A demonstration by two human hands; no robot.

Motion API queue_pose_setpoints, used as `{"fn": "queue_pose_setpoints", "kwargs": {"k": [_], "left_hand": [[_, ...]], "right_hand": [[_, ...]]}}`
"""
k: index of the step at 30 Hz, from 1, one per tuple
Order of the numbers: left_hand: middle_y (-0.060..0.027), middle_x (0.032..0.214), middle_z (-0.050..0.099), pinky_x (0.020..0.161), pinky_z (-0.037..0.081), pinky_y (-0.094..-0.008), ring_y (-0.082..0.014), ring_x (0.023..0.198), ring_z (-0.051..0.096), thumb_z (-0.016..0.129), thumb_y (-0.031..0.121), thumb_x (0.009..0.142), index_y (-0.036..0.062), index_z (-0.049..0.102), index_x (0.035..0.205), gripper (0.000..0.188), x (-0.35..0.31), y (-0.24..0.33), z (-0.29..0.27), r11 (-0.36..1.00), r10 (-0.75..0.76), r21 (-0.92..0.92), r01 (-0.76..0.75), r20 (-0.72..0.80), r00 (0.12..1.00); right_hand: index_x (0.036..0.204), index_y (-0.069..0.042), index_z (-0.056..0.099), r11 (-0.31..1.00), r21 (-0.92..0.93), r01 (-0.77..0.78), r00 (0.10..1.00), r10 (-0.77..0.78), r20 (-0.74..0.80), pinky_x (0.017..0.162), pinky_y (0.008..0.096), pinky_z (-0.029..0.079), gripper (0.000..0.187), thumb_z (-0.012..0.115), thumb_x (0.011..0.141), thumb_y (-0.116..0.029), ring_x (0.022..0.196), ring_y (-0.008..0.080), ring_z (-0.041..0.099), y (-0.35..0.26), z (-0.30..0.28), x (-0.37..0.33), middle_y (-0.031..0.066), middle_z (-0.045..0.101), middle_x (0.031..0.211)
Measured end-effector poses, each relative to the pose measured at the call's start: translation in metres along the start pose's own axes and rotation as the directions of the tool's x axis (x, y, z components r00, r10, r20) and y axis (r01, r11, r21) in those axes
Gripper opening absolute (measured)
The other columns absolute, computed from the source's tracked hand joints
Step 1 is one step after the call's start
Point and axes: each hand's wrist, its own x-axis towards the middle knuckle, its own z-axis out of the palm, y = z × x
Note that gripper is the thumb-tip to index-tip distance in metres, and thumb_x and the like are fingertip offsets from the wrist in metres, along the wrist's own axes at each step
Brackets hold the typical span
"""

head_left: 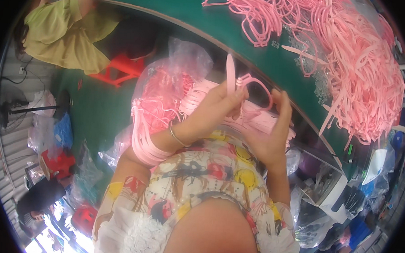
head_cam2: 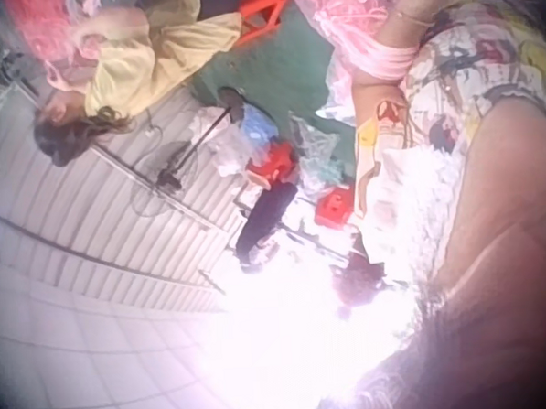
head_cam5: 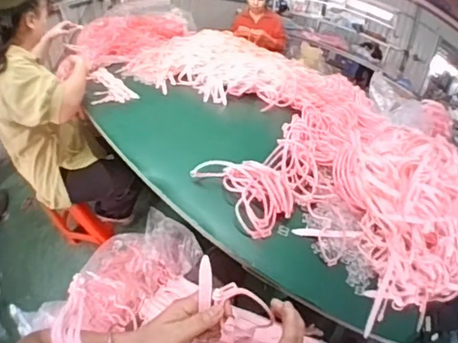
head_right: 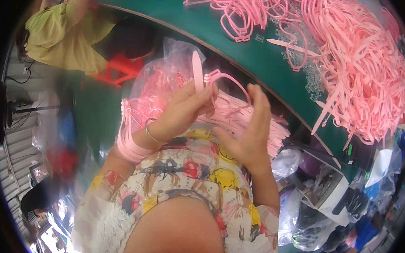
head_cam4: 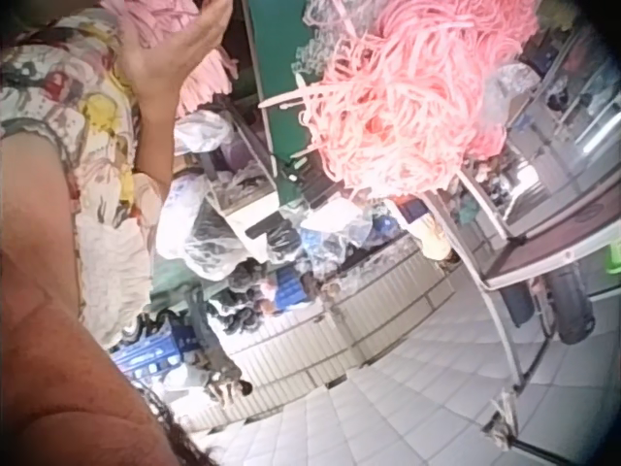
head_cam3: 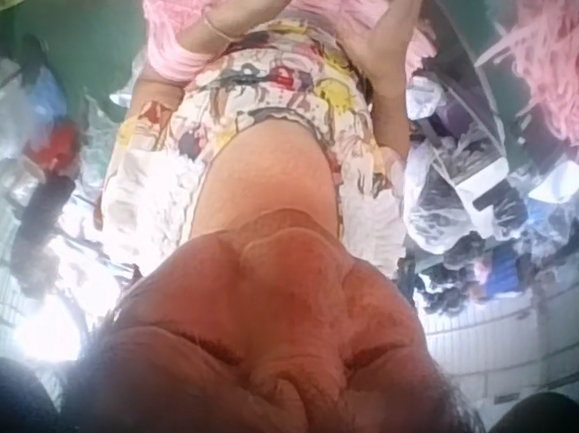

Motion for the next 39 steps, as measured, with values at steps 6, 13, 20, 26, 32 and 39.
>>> {"fn": "queue_pose_setpoints", "kwargs": {"k": [6,13,20,26,32,39], "left_hand": [[0.0012,0.087,0.045,0.069,0.036,-0.0244,-0.008,0.079,0.041,0.041,0.035,0.101,0.0025,0.054,0.11,0.036,-0.004,0.003,0.023,0.977,0.162,0.163,-0.141,-0.123,0.979],[0.0012,0.083,0.04,0.074,0.035,-0.0242,-0.0109,0.078,0.038,0.041,0.031,0.101,0.0044,0.058,0.101,0.031,0.002,-0.003,-0.012,0.968,0.181,0.174,-0.179,0.004,0.983],[0.0001,0.097,0.047,0.083,0.039,-0.0287,-0.0107,0.092,0.046,0.046,0.031,0.1,0.0068,0.051,0.101,0.025,-0.002,-0.004,-0.013,0.995,0.076,0.067,-0.078,0.036,0.996],[-0.0017,0.104,0.049,0.089,0.042,-0.0326,-0.013,0.101,0.051,0.047,0.03,0.1,0.0068,0.051,0.103,0.024,-0.003,0.001,-0.011,1.0,-0.026,0.0,0.026,0.005,1.0],[0.0068,0.084,0.044,0.073,0.036,-0.0216,-0.0041,0.078,0.038,0.049,0.027,0.099,0.0089,0.055,0.095,0.019,-0.002,0.003,-0.003,0.999,-0.031,-0.045,0.03,-0.029,0.999],[-0.001,0.102,0.055,0.086,0.041,-0.0301,-0.0102,0.096,0.051,0.051,0.029,0.097,0.0058,0.054,0.102,0.024,-0.002,-0.005,-0.012,0.993,-0.109,-0.041,0.112,0.055,0.992]], "right_hand": [[0.131,-0.002,0.048,1.0,0.018,0.006,1.0,-0.006,-0.007,0.07,0.0286,0.046,0.075,0.078,0.062,-0.002,0.078,0.0183,0.051,0.003,0.014,0.018,0.0095,0.05,0.094],[0.131,0.0,0.046,0.952,0.3,-0.061,0.998,0.057,0.022,0.081,0.0303,0.044,0.074,0.073,0.061,-0.004,0.088,0.0178,0.051,0.017,0.0,0.016,0.0083,0.05,0.102],[0.131,0.003,0.044,0.847,0.523,-0.09,0.993,0.035,0.113,0.087,0.0318,0.041,0.077,0.072,0.061,-0.011,0.096,0.0191,0.051,0.018,-0.005,0.015,0.01,0.047,0.11],[0.131,0.004,0.044,0.825,0.556,-0.102,0.988,0.017,0.155,0.089,0.0319,0.041,0.076,0.072,0.061,-0.011,0.099,0.0199,0.05,0.022,-0.006,0.012,0.0114,0.046,0.113],[0.13,0.003,0.046,0.844,0.533,-0.063,0.989,-0.02,0.148,0.089,0.0324,0.042,0.075,0.071,0.061,-0.011,0.098,0.0204,0.051,0.022,-0.003,0.014,0.0115,0.047,0.113],[0.13,0.002,0.047,0.879,0.475,-0.039,0.987,-0.042,0.157,0.089,0.0324,0.042,0.075,0.071,0.06,-0.01,0.096,0.0204,0.053,0.024,0.0,0.014,0.0113,0.049,0.112]]}}
